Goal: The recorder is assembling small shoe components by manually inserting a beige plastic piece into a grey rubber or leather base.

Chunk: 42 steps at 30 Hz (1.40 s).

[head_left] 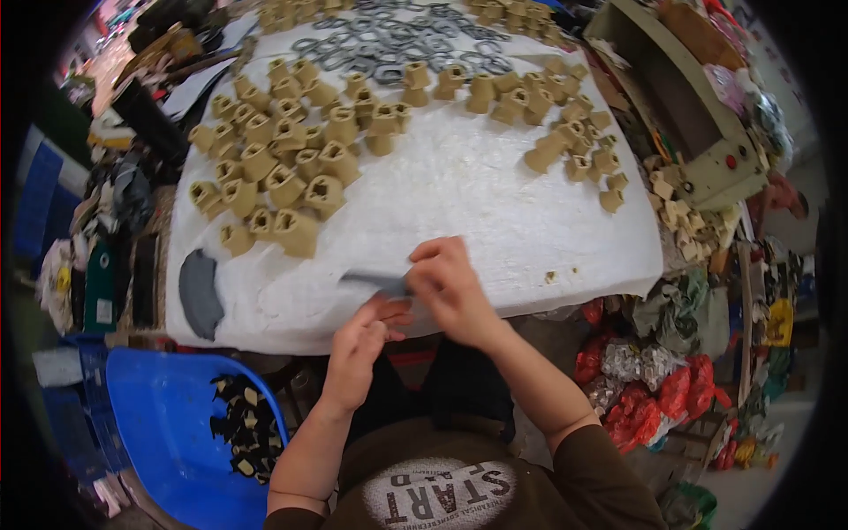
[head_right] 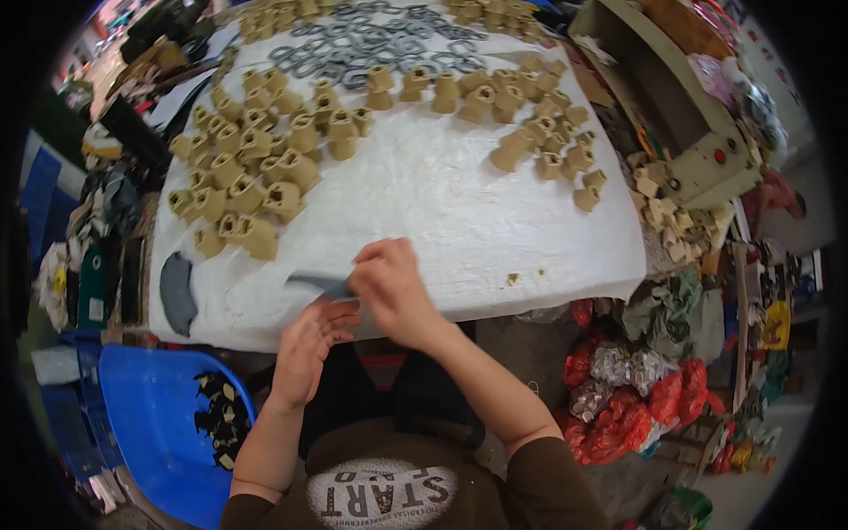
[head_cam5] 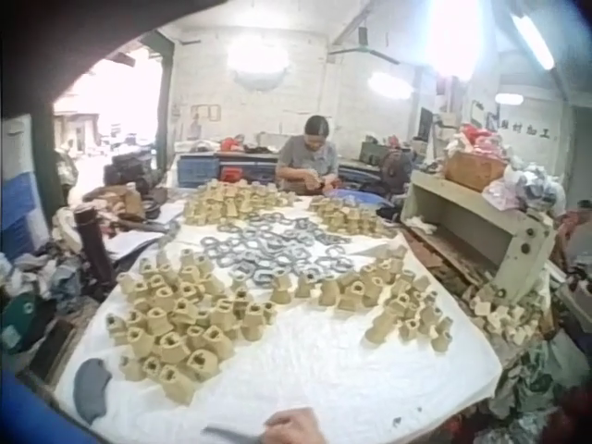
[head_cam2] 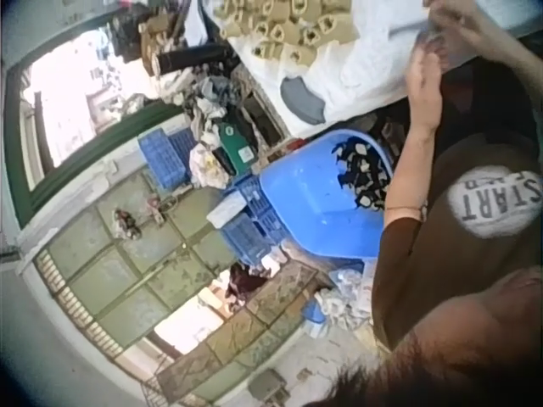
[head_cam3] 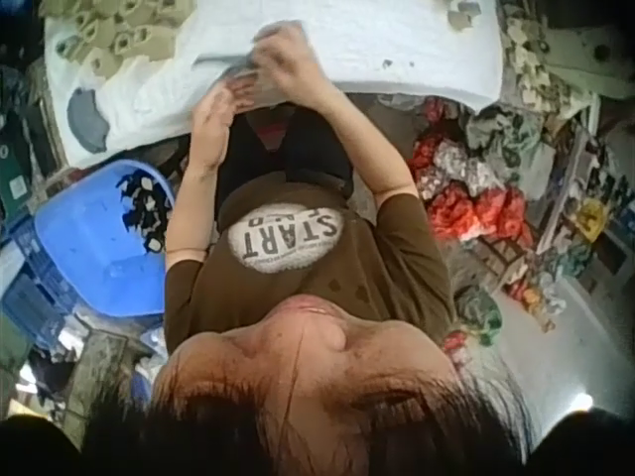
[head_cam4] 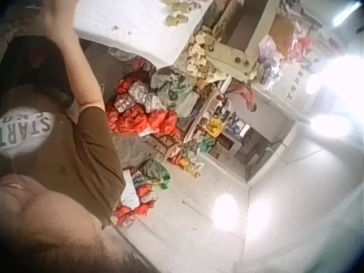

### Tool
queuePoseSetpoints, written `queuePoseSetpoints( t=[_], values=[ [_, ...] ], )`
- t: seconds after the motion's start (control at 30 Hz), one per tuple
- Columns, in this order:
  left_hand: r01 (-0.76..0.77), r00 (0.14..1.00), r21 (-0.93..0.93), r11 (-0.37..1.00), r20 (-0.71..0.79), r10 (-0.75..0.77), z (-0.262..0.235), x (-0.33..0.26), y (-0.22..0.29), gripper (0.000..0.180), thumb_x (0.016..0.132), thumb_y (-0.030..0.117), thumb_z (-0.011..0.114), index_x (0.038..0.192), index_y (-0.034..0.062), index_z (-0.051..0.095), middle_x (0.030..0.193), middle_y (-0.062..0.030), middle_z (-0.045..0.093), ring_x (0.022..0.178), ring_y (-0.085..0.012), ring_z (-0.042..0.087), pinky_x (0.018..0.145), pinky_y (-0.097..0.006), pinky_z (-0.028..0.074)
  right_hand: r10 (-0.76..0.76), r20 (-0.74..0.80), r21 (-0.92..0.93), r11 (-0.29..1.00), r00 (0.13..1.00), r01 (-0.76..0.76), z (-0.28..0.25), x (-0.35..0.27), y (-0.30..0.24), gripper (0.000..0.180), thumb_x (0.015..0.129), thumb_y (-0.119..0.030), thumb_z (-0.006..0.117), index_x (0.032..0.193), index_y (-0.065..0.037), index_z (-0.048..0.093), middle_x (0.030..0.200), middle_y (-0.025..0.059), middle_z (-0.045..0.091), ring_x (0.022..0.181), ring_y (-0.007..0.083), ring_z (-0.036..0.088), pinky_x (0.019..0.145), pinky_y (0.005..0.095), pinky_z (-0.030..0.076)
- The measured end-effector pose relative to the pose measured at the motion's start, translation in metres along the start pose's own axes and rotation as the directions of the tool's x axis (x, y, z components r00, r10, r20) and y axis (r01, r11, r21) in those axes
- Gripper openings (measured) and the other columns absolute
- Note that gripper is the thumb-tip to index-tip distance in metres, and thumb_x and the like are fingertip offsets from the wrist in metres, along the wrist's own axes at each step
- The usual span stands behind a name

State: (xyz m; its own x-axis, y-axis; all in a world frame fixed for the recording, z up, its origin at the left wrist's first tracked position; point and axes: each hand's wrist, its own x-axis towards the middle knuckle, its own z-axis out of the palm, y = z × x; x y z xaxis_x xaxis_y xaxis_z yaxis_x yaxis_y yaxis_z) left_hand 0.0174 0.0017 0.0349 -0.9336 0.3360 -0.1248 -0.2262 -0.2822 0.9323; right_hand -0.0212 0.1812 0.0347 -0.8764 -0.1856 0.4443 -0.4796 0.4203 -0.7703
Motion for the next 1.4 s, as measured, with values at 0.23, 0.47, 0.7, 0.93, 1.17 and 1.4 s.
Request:
queuePoseSetpoints(
  t=[0.23, 0.47, 0.7, 0.93, 1.17, 1.4],
  values=[
    [0.105, 0.991, -0.246, 0.963, -0.058, -0.123, 0.019, 0.031, 0.001, 0.043, 0.099, 0.028, 0.032, 0.13, -0.001, 0.04, 0.112, -0.0132, 0.058, 0.09, -0.0229, 0.061, 0.066, -0.031, 0.051, -0.045, -0.085, -0.147, 0.989, 0.995, 0.032, -0.042, 0.01, 0.016, 0.03, 0.071, -0.015, 0.073, 0.097, -0.007, 0.058, 0.109, 0.0122, 0.05, 0.097, 0.031, 0.046, 0.086, 0.0386, 0.039],
    [-0.036, 0.996, -0.269, 0.962, -0.093, 0.012, 0.01, 0.034, -0.018, 0.043, 0.099, 0.023, 0.029, 0.128, -0.0076, 0.037, 0.109, -0.0201, 0.057, 0.087, -0.0269, 0.062, 0.07, -0.035, 0.054, 0.36, -0.622, -0.094, 0.848, 0.695, -0.522, -0.139, 0.06, 0.124, 0.071, 0.074, -0.002, 0.066, 0.137, -0.009, 0.033, 0.112, 0.0112, 0.049, 0.102, 0.0204, 0.051, 0.085, 0.0318, 0.045],
    [-0.021, 0.997, -0.191, 0.981, -0.072, 0.008, 0.008, 0.031, -0.022, 0.045, 0.099, 0.027, 0.03, 0.128, -0.0066, 0.037, 0.105, -0.0189, 0.059, 0.083, -0.0266, 0.063, 0.07, -0.035, 0.054, 0.35, -0.51, -0.071, 0.893, 0.786, -0.444, -0.144, 0.066, 0.148, 0.07, 0.069, 0.0, 0.067, 0.132, -0.008, 0.037, 0.11, 0.0122, 0.054, 0.095, 0.0215, 0.055, 0.083, 0.0314, 0.046],
    [-0.052, 0.998, -0.367, 0.929, -0.051, 0.035, 0.001, 0.033, -0.025, 0.046, 0.099, 0.031, 0.029, 0.127, -0.0039, 0.04, 0.113, -0.0182, 0.055, 0.094, -0.0261, 0.059, 0.078, -0.038, 0.051, 0.269, -0.392, 0.018, 0.958, 0.88, -0.285, -0.047, 0.056, 0.043, 0.066, 0.059, -0.013, 0.084, 0.114, -0.005, 0.047, 0.099, 0.0089, 0.055, 0.08, 0.0165, 0.058, 0.068, 0.0292, 0.051],
    [-0.132, 0.991, -0.515, 0.847, -0.083, 0.104, 0.003, 0.04, -0.019, 0.054, 0.097, 0.046, 0.029, 0.131, 0.0051, 0.04, 0.128, -0.0112, 0.048, 0.118, -0.0261, 0.044, 0.095, -0.038, 0.036, 0.175, -0.346, -0.246, 0.931, 0.922, -0.269, 0.01, 0.03, 0.028, 0.067, 0.052, -0.017, 0.086, 0.105, -0.006, 0.047, 0.098, 0.0099, 0.046, 0.078, 0.0218, 0.052, 0.067, 0.0332, 0.048],
    [-0.169, 0.982, -0.487, 0.857, -0.01, 0.189, 0.02, 0.059, -0.003, 0.059, 0.098, 0.045, 0.025, 0.141, 0.0062, 0.022, 0.146, -0.0071, 0.025, 0.136, -0.0255, 0.024, 0.111, -0.039, 0.016, 0.083, -0.194, -0.254, 0.958, 0.978, -0.132, -0.018, 0.026, 0.03, 0.049, 0.067, -0.013, 0.078, 0.108, -0.003, 0.054, 0.1, 0.0123, 0.056, 0.085, 0.023, 0.059, 0.076, 0.0303, 0.049]
  ],
)
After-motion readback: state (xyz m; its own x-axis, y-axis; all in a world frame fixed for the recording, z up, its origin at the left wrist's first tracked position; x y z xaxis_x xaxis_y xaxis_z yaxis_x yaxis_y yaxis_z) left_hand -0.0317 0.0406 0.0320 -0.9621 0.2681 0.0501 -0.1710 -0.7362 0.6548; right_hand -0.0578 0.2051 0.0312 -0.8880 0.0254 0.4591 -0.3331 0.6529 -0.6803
